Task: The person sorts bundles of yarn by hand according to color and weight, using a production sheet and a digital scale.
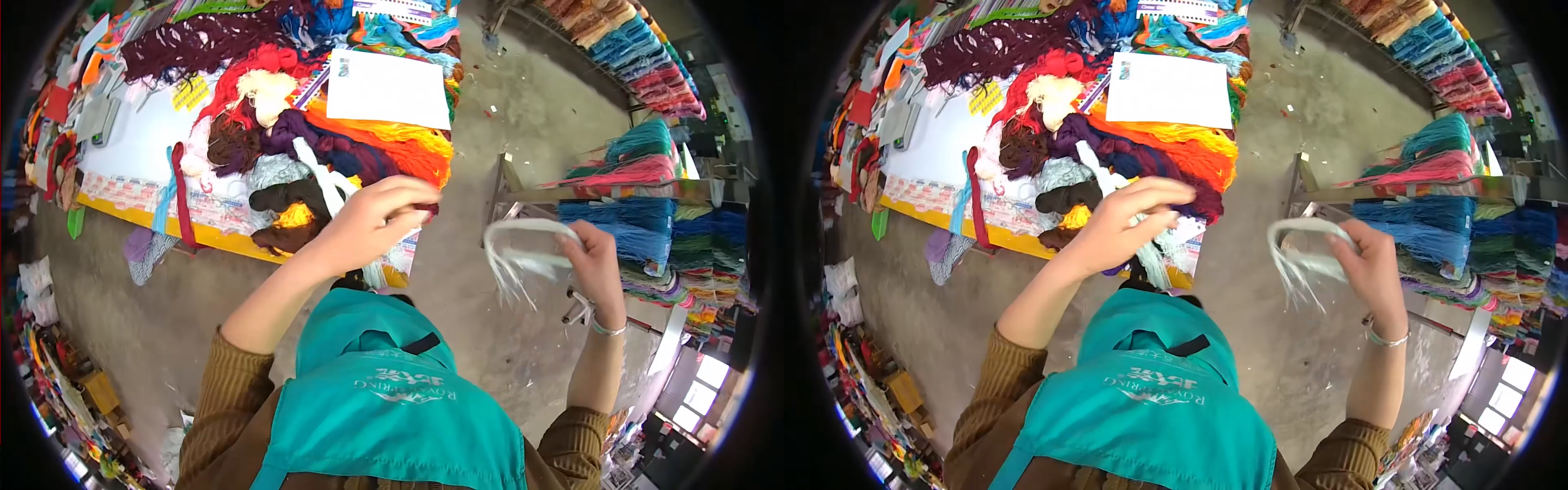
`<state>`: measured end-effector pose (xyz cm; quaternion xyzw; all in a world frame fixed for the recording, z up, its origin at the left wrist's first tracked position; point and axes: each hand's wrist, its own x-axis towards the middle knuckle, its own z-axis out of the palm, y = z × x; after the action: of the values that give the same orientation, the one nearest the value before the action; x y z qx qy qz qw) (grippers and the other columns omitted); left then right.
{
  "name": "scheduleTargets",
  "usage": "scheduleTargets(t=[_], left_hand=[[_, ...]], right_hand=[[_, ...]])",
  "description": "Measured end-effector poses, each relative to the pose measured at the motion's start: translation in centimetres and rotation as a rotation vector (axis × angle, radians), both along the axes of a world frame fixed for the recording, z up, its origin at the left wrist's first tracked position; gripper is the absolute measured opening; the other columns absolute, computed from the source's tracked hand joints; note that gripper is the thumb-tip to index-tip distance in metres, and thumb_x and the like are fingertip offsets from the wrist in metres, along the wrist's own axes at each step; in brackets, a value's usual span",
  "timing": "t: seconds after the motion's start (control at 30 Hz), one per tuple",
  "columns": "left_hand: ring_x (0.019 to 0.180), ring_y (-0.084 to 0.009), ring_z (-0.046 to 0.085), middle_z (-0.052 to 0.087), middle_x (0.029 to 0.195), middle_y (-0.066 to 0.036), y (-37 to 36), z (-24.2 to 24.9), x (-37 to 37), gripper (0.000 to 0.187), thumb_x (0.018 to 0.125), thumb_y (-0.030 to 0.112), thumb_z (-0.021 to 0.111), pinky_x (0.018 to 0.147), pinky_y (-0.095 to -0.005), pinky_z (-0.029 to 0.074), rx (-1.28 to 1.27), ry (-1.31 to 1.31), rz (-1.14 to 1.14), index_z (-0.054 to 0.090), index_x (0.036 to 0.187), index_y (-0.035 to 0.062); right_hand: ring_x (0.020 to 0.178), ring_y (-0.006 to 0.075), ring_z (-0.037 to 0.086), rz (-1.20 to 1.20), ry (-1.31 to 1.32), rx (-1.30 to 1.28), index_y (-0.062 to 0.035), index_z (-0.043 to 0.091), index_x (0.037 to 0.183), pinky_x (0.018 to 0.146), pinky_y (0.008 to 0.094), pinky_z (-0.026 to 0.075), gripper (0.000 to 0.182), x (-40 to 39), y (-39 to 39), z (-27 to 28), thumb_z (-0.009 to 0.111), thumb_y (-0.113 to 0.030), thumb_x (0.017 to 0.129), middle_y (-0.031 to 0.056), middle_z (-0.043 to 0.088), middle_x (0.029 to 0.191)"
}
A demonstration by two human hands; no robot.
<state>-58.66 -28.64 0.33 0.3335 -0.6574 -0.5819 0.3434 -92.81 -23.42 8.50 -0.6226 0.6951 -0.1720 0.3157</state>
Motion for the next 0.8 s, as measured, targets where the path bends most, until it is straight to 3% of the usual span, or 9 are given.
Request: scheduleTargets(t=[0.07,0.2,0.33,0.4,0.47,0.53,0.57,0.67,0.8], left_hand=[[0.088,-0.016,0.064,0.056,0.129,-0.011,-2.6,1.4,-4.1,0.034,0.089,0.005,0.061,0.079,-0.0305,0.052,-0.25,-0.025,-0.086,0.06,0.122,-0.0001],[0.074,-0.0189,0.065,0.049,0.137,-0.014,-7.1,4.4,-13.0,0.051,0.085,0.017,0.068,0.073,-0.0322,0.052,-0.331,-0.085,-0.219,0.052,0.132,0.0017],[0.071,-0.0213,0.067,0.064,0.111,-0.018,-11.5,3.7,-20.2,0.043,0.084,0.017,0.067,0.07,-0.0366,0.051,-0.288,-0.119,-0.259,0.057,0.122,0.0002],[0.065,-0.0228,0.068,0.065,0.074,-0.014,-13.3,3.9,-22.2,0.021,0.086,0.019,0.064,0.061,-0.0384,0.05,-0.302,-0.355,-0.229,0.059,0.09,-0.0008],[0.062,-0.021,0.067,0.063,0.07,-0.013,-14.3,4.4,-23.9,0.02,0.088,0.019,0.062,0.057,-0.0373,0.048,-0.114,-0.363,-0.249,0.056,0.084,0.0001],[0.061,-0.0204,0.065,0.061,0.069,-0.013,-15.0,5.1,-25.8,0.022,0.091,0.02,0.06,0.056,-0.0369,0.047,0.095,-0.322,-0.226,0.054,0.084,-0.0002],[0.06,-0.0209,0.065,0.059,0.069,-0.013,-15.4,4.3,-26.9,0.024,0.092,0.021,0.059,0.055,-0.0368,0.047,0.116,-0.238,-0.214,0.051,0.083,-0.0002],[0.066,-0.0286,0.066,0.06,0.074,-0.016,-16.0,4.0,-30.0,0.021,0.091,0.018,0.057,0.061,-0.0423,0.049,0.024,-0.32,-0.194,0.049,0.084,0.0],[0.081,-0.0349,0.062,0.06,0.086,-0.016,-16.3,2.9,-31.1,0.017,0.089,0.018,0.059,0.07,-0.044,0.048,-0.233,-0.305,0.051,0.055,0.091,0.0016]], right_hand=[[0.061,0.0054,0.039,0.023,0.025,0.007,0.0038,0.063,0.086,0.053,0.0247,0.033,0.013,0.1,-2.3,1.7,0.066,-0.009,0.088,-0.001,0.047,0.062],[0.058,0.0062,0.041,0.16,0.013,-0.14,0.0037,0.064,0.087,0.05,0.0268,0.034,0.012,-1.2,-6.5,1.8,0.065,-0.008,0.086,0.0016,0.051,0.06],[0.059,0.0064,0.044,0.209,-0.092,-0.148,0.0041,0.065,0.088,0.052,0.0256,0.038,0.011,-4.1,-11.1,1.2,0.065,-0.007,0.086,0.0024,0.054,0.062],[0.061,0.0048,0.045,0.224,-0.19,-0.128,0.0024,0.063,0.084,0.052,0.0241,0.038,0.011,-7.2,-13.4,-0.5,0.067,-0.008,0.086,-0.0004,0.056,0.064],[0.064,0.0039,0.047,0.25,-0.236,-0.11,0.0003,0.062,0.085,0.054,0.0221,0.038,0.012,-10.4,-15.7,-2.3,0.069,-0.009,0.085,-0.0013,0.057,0.068],[0.074,0.0061,0.052,0.228,-0.512,0.019,-0.0004,0.061,0.096,0.065,0.0236,0.044,0.023,-13.3,-17.6,-3.8,0.073,-0.015,0.083,0.0001,0.06,0.08],[0.104,0.0153,0.057,0.362,-0.617,0.023,-0.0007,0.055,0.121,0.092,0.0326,0.044,0.058,-14.5,-18.9,-4.4,0.08,-0.028,0.076,0.0068,0.061,0.112],[0.142,0.0268,0.03,0.45,-0.799,-0.066,-0.0025,0.028,0.149,0.116,0.0426,0.019,0.11,-16.0,-21.6,-5.2,0.087,-0.042,0.064,0.0147,0.036,0.15],[0.13,0.0232,0.045,0.507,-1.092,0.208,-0.0037,0.03,0.149,0.109,0.0382,0.035,0.109,-14.0,-23.2,-5.8,0.091,-0.022,0.06,0.0147,0.048,0.139]])
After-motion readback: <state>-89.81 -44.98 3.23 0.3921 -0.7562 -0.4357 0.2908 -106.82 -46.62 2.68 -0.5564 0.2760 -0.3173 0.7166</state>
